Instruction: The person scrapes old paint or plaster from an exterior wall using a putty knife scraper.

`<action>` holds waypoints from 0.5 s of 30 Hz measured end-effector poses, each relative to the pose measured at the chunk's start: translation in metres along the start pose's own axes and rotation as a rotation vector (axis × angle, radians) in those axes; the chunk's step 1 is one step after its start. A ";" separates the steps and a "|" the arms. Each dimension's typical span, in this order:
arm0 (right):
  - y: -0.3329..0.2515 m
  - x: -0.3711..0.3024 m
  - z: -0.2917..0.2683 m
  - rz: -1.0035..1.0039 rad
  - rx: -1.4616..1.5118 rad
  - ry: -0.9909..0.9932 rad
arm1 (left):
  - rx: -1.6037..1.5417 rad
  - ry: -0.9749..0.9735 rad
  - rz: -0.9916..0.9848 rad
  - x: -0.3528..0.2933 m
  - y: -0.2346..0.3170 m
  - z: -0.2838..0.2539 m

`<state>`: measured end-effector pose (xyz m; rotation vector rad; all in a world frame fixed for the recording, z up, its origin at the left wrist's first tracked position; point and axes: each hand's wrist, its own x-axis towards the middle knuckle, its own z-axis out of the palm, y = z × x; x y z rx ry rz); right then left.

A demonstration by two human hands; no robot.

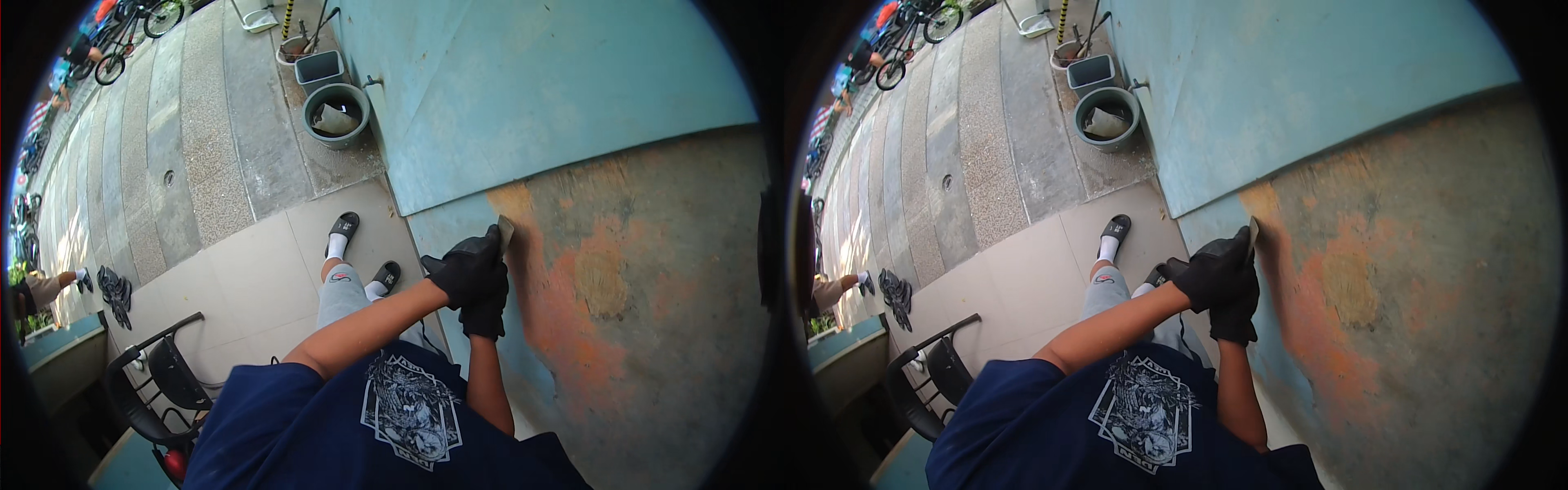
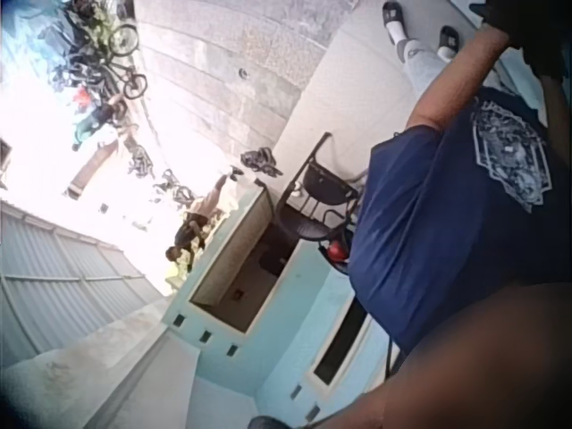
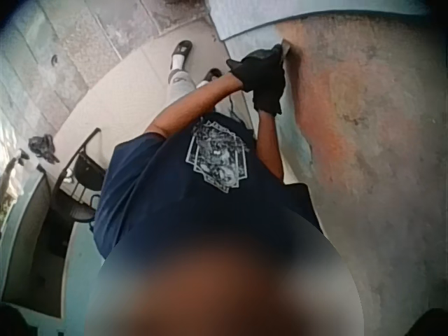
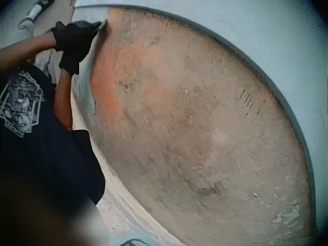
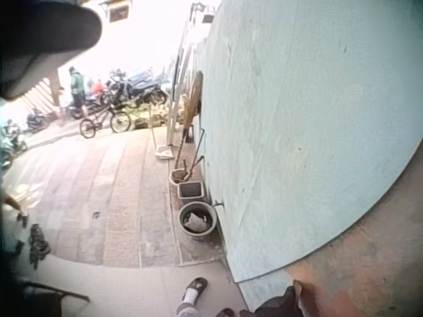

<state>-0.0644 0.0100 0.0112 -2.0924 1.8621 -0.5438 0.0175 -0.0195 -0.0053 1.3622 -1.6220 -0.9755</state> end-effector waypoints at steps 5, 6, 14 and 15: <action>0.012 0.008 0.021 0.065 0.026 -0.029 | -0.019 0.055 -0.038 0.013 -0.008 -0.004; 0.014 0.004 0.019 0.061 0.026 -0.029 | 0.006 0.076 -0.009 0.012 -0.012 -0.002; 0.017 0.009 0.031 0.125 0.099 -0.029 | 0.051 0.001 -0.081 0.017 -0.016 -0.007; 0.016 0.006 0.026 0.125 0.102 -0.030 | 0.007 0.028 -0.032 0.014 -0.012 -0.006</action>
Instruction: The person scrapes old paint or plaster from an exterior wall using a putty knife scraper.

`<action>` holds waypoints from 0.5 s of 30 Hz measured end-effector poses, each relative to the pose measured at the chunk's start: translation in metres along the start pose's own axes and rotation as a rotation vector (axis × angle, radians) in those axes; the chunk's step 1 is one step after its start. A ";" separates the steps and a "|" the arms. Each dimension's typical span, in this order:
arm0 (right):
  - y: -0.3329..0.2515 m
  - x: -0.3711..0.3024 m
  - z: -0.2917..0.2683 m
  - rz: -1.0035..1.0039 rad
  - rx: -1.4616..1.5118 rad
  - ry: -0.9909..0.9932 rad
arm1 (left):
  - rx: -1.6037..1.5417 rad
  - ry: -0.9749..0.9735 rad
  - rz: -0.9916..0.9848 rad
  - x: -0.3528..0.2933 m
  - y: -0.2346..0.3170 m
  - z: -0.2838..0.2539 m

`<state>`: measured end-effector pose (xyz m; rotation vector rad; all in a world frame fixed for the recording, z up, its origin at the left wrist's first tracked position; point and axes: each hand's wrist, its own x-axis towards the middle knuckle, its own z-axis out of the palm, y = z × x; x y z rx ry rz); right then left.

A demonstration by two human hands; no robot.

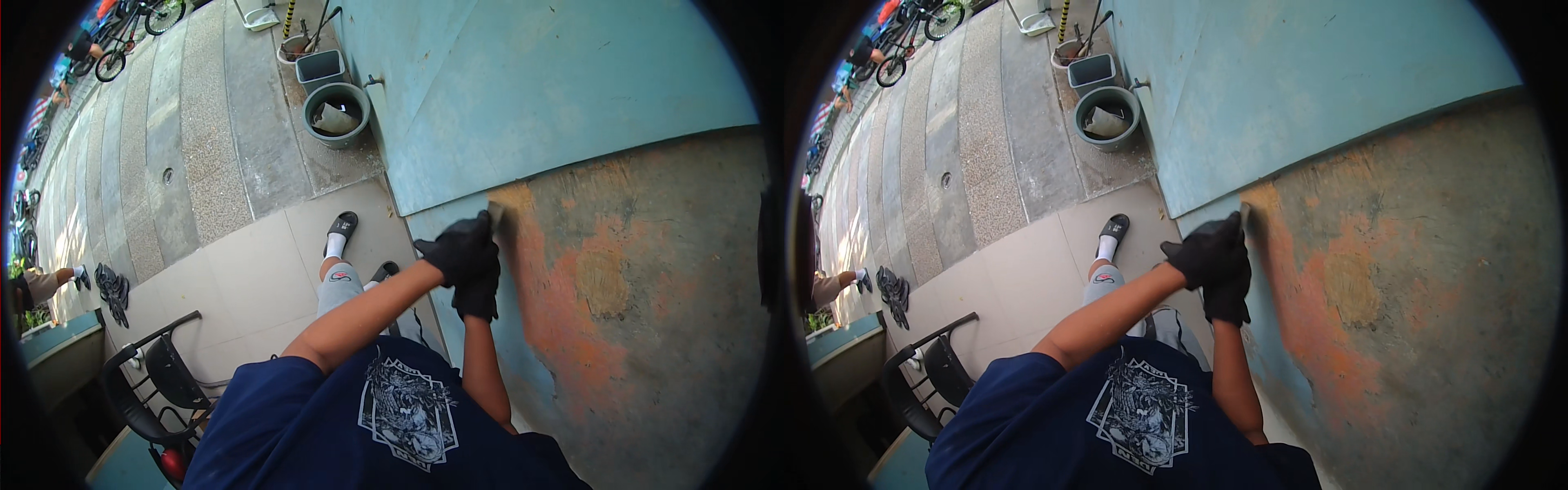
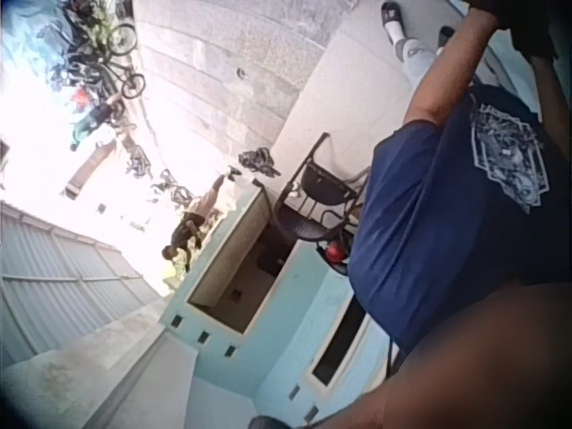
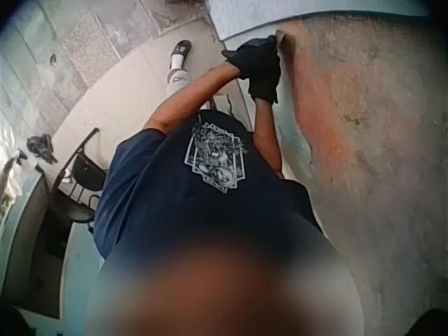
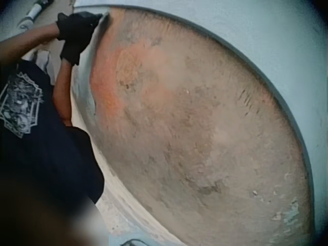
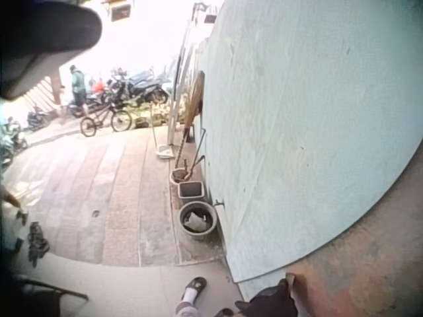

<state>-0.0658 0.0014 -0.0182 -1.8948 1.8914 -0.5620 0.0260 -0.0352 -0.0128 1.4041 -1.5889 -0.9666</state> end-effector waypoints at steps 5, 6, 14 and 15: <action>-0.019 0.000 -0.020 0.015 0.143 -0.035 | -0.016 0.022 0.001 -0.004 0.006 0.005; 0.004 -0.001 -0.005 -0.039 0.013 -0.006 | 0.011 0.059 0.021 0.004 -0.004 0.006; -0.008 0.009 -0.006 -0.065 -0.167 -0.023 | 0.000 0.024 0.055 0.005 -0.007 0.002; 0.006 0.017 0.003 -0.054 -0.170 -0.059 | 0.032 0.089 0.072 0.009 -0.009 0.002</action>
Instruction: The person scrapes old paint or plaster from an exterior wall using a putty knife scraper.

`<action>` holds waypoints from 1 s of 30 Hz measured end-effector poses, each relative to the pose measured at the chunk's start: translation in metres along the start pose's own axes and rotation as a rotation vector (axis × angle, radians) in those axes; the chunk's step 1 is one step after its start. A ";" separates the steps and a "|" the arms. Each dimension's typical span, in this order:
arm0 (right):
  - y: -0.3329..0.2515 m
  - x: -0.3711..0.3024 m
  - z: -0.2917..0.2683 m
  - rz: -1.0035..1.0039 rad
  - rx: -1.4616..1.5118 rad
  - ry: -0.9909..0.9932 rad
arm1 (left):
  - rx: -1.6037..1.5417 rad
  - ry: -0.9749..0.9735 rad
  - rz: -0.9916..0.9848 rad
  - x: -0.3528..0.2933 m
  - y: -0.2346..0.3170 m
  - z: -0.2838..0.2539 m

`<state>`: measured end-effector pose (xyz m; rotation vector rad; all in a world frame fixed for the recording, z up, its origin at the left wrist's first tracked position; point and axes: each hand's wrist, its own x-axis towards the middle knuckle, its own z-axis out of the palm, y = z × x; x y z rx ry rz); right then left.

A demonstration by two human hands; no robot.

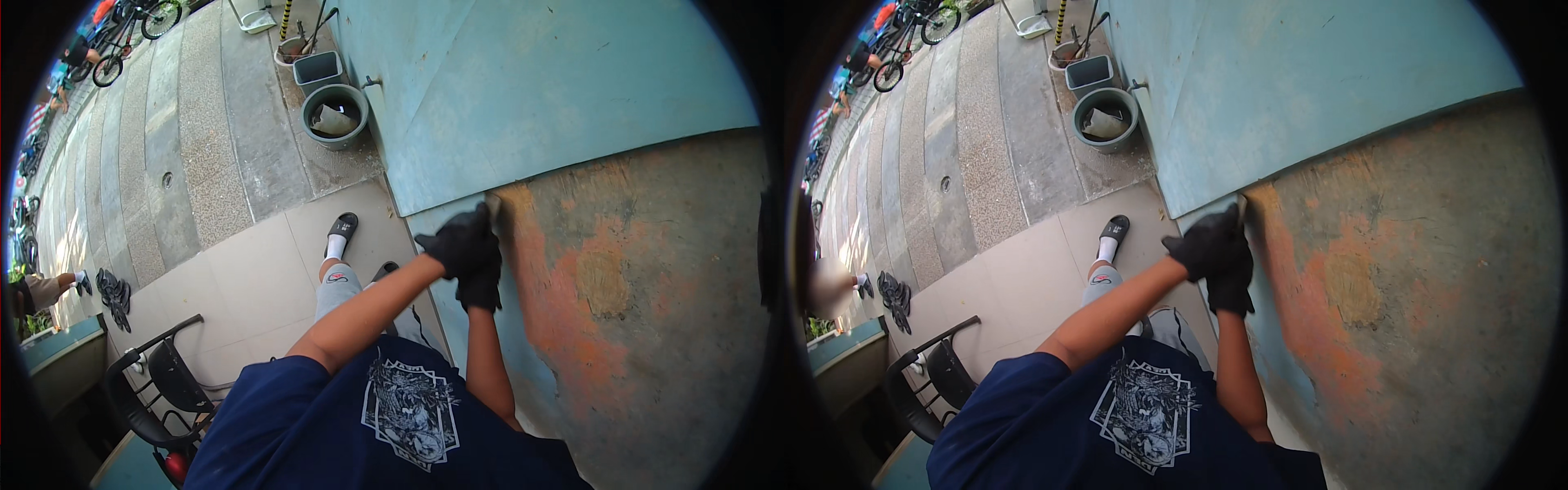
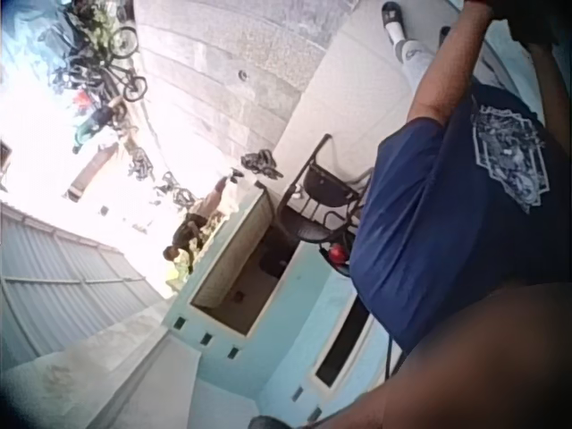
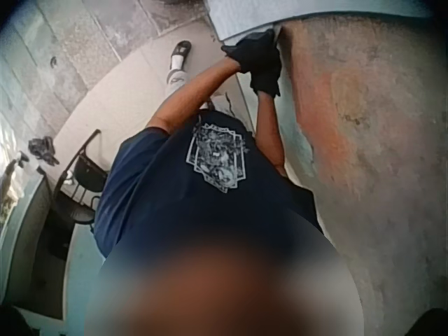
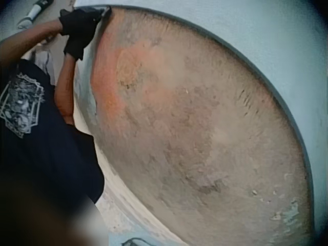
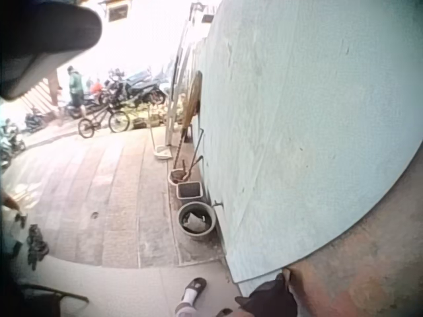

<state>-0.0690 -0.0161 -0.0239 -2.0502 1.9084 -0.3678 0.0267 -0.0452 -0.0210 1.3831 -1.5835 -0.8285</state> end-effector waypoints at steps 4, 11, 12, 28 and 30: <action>-0.022 -0.005 -0.009 0.112 0.171 0.040 | -0.020 -0.213 -0.130 0.004 0.007 -0.015; -0.020 -0.006 0.005 0.118 0.191 0.046 | -0.067 -0.263 -0.196 0.012 0.010 -0.030; -0.021 -0.005 0.002 0.056 0.200 0.043 | -0.045 -0.233 -0.079 0.012 -0.003 -0.023; -0.043 0.001 -0.010 0.192 0.104 -0.034 | -0.001 -0.308 -0.141 0.017 0.001 -0.031; -0.053 0.001 -0.018 0.197 0.201 -0.018 | -0.045 -0.343 -0.165 0.016 0.007 -0.039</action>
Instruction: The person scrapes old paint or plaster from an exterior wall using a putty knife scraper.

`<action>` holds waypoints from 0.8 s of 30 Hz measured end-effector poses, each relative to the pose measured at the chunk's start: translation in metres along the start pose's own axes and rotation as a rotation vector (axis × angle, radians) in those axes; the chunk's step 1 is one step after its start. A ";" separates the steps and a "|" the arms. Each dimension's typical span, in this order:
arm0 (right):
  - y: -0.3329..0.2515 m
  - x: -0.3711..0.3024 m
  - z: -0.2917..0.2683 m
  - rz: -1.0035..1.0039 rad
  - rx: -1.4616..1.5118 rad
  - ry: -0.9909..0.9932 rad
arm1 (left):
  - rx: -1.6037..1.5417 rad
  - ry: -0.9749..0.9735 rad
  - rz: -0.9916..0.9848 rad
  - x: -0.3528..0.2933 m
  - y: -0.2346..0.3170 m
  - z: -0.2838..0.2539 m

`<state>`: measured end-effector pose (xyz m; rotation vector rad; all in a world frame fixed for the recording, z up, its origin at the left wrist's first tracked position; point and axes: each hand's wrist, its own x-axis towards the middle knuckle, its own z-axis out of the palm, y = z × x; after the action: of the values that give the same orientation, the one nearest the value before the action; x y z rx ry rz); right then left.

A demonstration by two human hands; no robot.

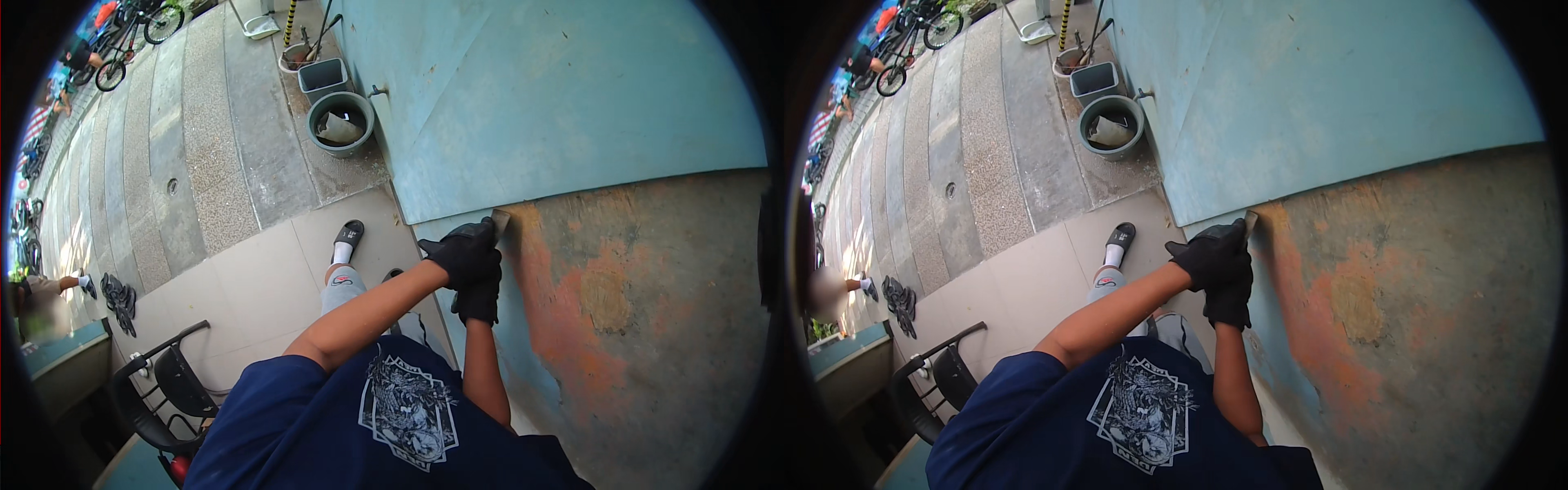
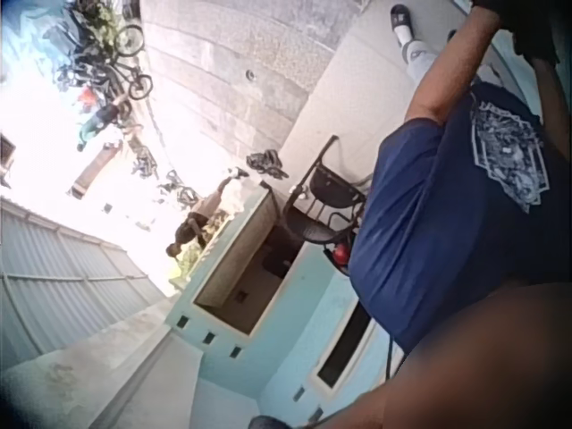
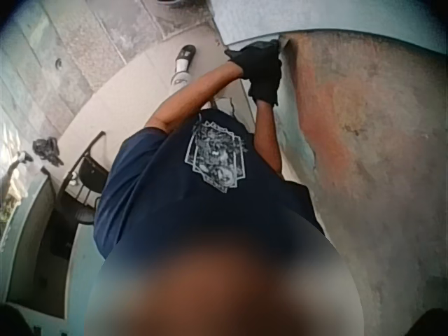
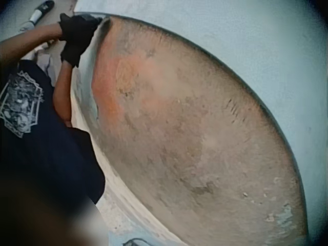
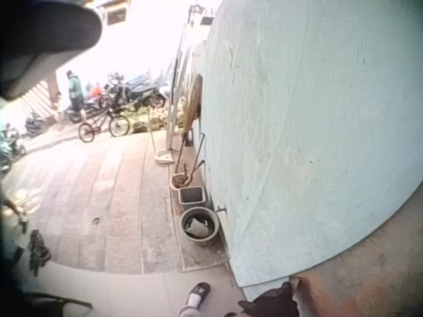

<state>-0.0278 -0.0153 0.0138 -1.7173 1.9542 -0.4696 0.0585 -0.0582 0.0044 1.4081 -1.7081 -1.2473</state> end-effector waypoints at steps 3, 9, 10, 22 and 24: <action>0.018 0.008 0.002 -0.040 0.055 -0.042 | 0.026 0.045 0.041 0.002 -0.006 0.010; 0.020 -0.002 0.008 -0.065 -0.010 0.013 | 0.022 -0.084 -0.087 -0.003 -0.001 -0.004; 0.022 -0.001 0.004 -0.109 0.150 0.021 | 0.029 -0.016 -0.021 -0.005 0.002 0.004; 0.026 0.004 0.002 -0.290 0.120 0.088 | 0.055 0.057 0.093 -0.003 -0.011 0.022; 0.069 0.011 0.019 -0.345 -0.078 0.066 | 0.068 -0.088 -0.017 0.012 -0.006 0.003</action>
<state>-0.0737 -0.0150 -0.0419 -2.1258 1.7425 -0.5823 0.0551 -0.0683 -0.0038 1.4282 -1.8167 -1.2891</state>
